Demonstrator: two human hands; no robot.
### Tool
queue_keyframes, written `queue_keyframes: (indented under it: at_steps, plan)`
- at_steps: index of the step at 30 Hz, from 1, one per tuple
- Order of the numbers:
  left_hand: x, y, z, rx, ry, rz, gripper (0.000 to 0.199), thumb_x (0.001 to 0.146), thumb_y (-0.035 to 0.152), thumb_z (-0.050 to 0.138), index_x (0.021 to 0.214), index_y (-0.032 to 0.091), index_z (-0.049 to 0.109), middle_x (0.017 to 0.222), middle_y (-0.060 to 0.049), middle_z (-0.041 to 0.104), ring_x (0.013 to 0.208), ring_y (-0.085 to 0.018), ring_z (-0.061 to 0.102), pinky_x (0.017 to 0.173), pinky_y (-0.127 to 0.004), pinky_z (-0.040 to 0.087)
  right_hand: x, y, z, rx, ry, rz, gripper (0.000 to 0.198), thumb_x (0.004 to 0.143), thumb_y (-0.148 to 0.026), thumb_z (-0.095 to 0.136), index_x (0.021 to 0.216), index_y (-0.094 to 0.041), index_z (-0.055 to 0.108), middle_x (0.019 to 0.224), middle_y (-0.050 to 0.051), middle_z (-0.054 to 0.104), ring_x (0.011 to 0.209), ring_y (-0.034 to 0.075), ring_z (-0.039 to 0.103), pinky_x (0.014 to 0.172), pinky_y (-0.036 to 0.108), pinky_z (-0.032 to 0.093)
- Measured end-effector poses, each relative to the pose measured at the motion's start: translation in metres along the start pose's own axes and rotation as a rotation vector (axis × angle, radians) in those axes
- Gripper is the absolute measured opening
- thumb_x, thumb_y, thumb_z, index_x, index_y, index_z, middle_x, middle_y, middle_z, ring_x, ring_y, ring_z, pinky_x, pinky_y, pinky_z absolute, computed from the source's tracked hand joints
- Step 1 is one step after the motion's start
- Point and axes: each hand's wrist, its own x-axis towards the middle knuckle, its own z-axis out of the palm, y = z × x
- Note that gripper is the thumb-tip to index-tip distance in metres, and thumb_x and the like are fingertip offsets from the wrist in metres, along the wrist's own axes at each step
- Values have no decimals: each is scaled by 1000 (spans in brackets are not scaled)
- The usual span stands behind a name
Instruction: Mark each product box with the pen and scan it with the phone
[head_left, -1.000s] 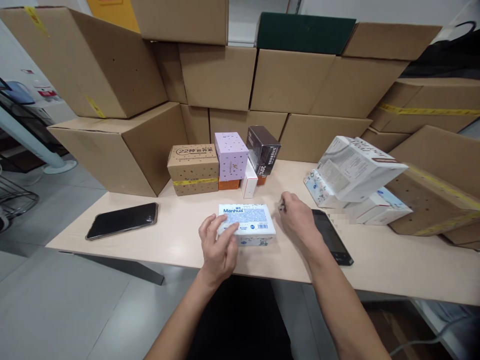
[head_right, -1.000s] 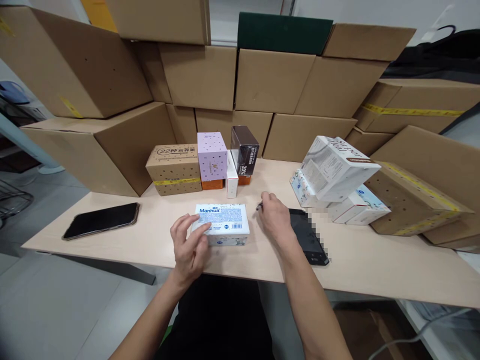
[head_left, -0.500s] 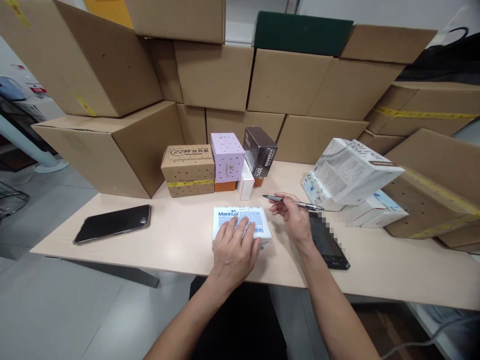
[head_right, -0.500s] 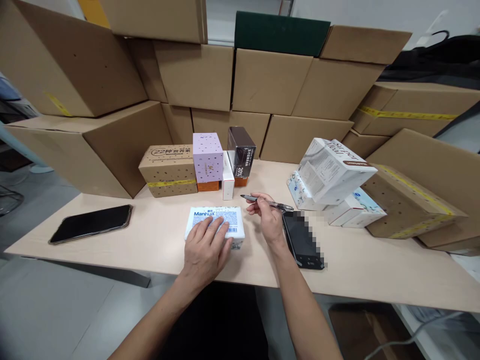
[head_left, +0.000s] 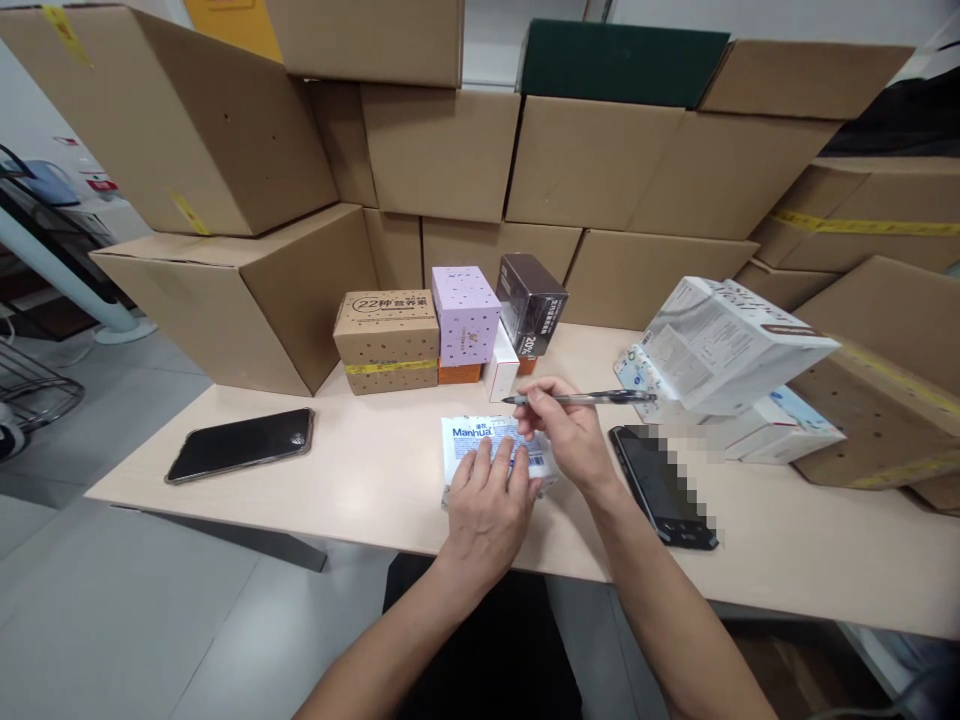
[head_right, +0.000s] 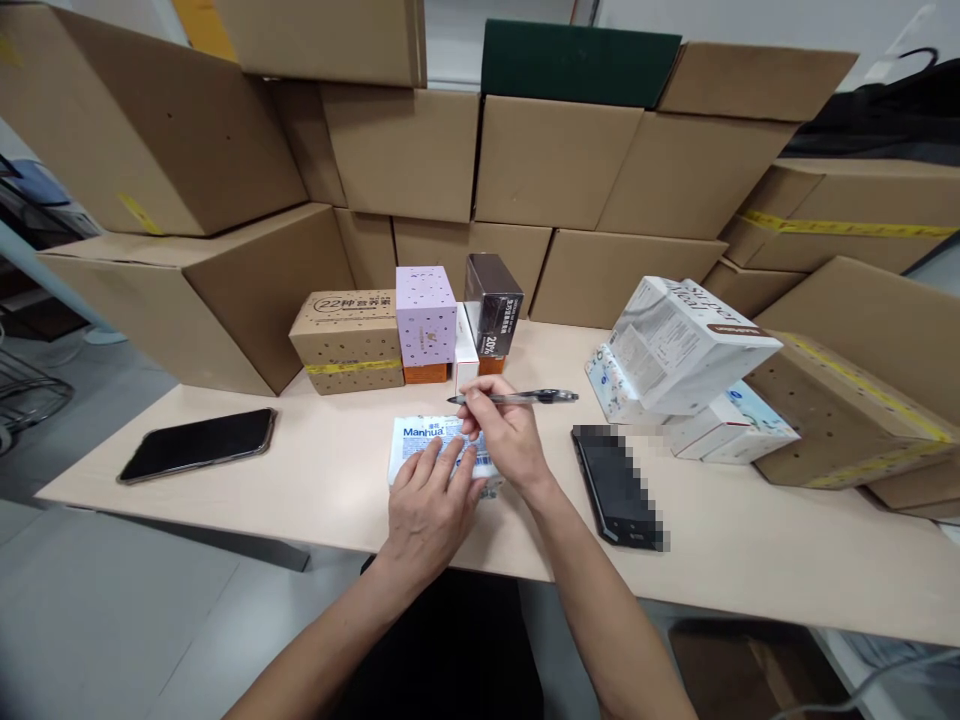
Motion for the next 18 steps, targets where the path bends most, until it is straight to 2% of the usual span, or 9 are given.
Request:
queue_keyframes:
  at_steps: [3,10,14,18]
  plan:
    - [0,-4,-5,-36,-15,-1,35,94,33,58,122,13,63,123,-14,71,112,-31,67,89,-42,51,2,8,9,-70,-65,57,29,88,-48,59,91,-20,62,72,-2,64,55,9,57,52,21,46]
    - [0,-11,-11,-71,-5,20,35,93,30,59,119,6,63,117,-17,72,112,-30,67,94,-42,49,-2,22,7,-153,-67,76,25,88,-43,56,91,-20,62,72,-1,64,59,11,59,59,24,49]
    - [-3,-10,-13,-58,-4,7,31,93,28,60,117,10,64,119,-15,72,114,-30,66,97,-44,45,-5,20,8,-206,-46,53,16,85,-36,57,89,-20,61,70,-3,63,58,11,57,59,24,48]
    - [-8,-10,-14,-42,1,-19,31,91,30,64,117,14,65,124,-12,71,116,-33,64,96,-47,42,-6,24,9,-265,-35,15,18,89,-37,54,84,-21,59,65,-3,60,55,11,53,57,24,45]
